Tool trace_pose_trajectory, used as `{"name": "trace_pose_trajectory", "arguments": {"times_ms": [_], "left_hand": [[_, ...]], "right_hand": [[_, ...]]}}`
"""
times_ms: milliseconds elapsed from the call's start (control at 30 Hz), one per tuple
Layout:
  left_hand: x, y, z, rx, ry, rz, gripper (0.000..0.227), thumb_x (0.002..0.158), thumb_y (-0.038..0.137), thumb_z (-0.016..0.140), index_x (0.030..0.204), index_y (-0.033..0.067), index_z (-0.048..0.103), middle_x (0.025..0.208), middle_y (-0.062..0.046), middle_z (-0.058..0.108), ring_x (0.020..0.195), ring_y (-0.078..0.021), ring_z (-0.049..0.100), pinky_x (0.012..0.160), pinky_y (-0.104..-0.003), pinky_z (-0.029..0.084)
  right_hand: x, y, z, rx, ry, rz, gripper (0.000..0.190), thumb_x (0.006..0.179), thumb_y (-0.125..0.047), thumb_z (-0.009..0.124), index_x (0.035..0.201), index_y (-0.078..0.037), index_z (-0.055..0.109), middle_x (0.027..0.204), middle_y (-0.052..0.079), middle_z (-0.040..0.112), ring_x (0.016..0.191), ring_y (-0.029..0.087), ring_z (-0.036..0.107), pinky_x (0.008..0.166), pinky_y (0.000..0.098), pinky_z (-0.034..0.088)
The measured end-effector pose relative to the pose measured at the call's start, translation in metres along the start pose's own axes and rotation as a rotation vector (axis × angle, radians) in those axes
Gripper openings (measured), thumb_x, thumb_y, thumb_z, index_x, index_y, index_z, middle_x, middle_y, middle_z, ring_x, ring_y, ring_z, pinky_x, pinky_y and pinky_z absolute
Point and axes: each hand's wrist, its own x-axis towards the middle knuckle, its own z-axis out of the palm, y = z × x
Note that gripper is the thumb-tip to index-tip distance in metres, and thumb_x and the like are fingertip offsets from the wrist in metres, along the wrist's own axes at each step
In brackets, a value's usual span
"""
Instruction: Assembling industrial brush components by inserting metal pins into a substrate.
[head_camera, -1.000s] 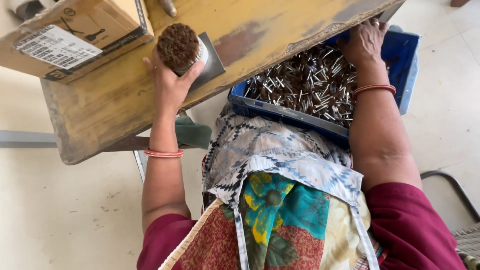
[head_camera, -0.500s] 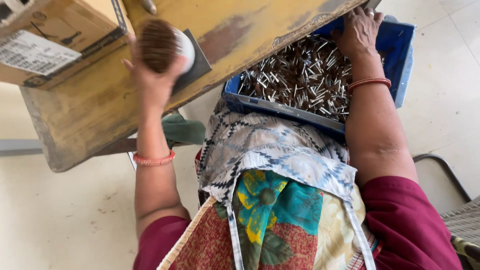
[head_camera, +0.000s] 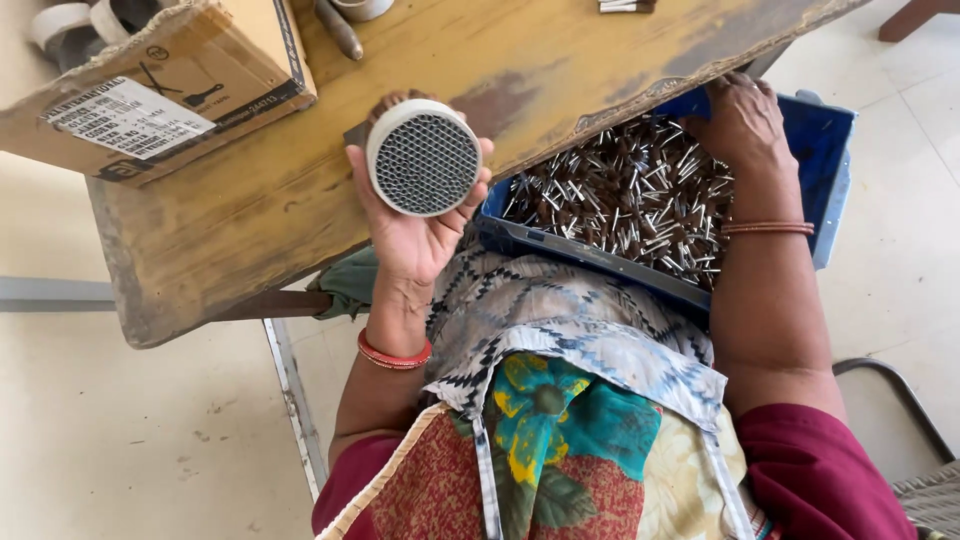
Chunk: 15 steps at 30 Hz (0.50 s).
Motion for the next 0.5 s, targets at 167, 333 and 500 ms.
{"name": "trace_pose_trajectory", "arguments": {"times_ms": [167, 333, 500], "left_hand": [[0.000, -0.011, -0.005, -0.119, -0.046, -0.133, 0.103, 0.098, 0.075, 0.050, 0.159, -0.0068, 0.043, 0.136, -0.038, 0.059, 0.111, -0.0388, 0.072, 0.096, -0.044, 0.064], [-0.010, -0.021, -0.011, -0.091, 0.101, -0.093, 0.090, 0.098, 0.070, 0.051, 0.158, 0.0035, 0.044, 0.146, -0.034, 0.058, 0.118, -0.0377, 0.070, 0.100, -0.045, 0.061], [-0.017, -0.028, -0.029, -0.046, 0.121, -0.082, 0.091, 0.098, 0.071, 0.056, 0.157, 0.0038, 0.047, 0.141, -0.022, 0.060, 0.118, -0.0371, 0.068, 0.100, -0.046, 0.061]], "right_hand": [[-0.024, -0.076, -0.090, 0.182, -0.183, 0.115, 0.042, 0.095, -0.030, 0.075, 0.132, -0.010, 0.071, 0.112, 0.016, 0.074, 0.096, 0.031, 0.071, 0.090, 0.0450, 0.055], [-0.030, -0.107, -0.094, 0.918, -0.382, -0.229, 0.025, 0.099, -0.027, 0.072, 0.094, -0.003, 0.078, 0.085, 0.010, 0.077, 0.076, 0.015, 0.076, 0.069, 0.0312, 0.063], [-0.031, -0.132, -0.060, 1.198, 0.030, -0.573, 0.031, 0.110, -0.030, 0.070, 0.095, -0.002, 0.071, 0.096, 0.015, 0.076, 0.083, 0.017, 0.075, 0.076, 0.0297, 0.062]]}}
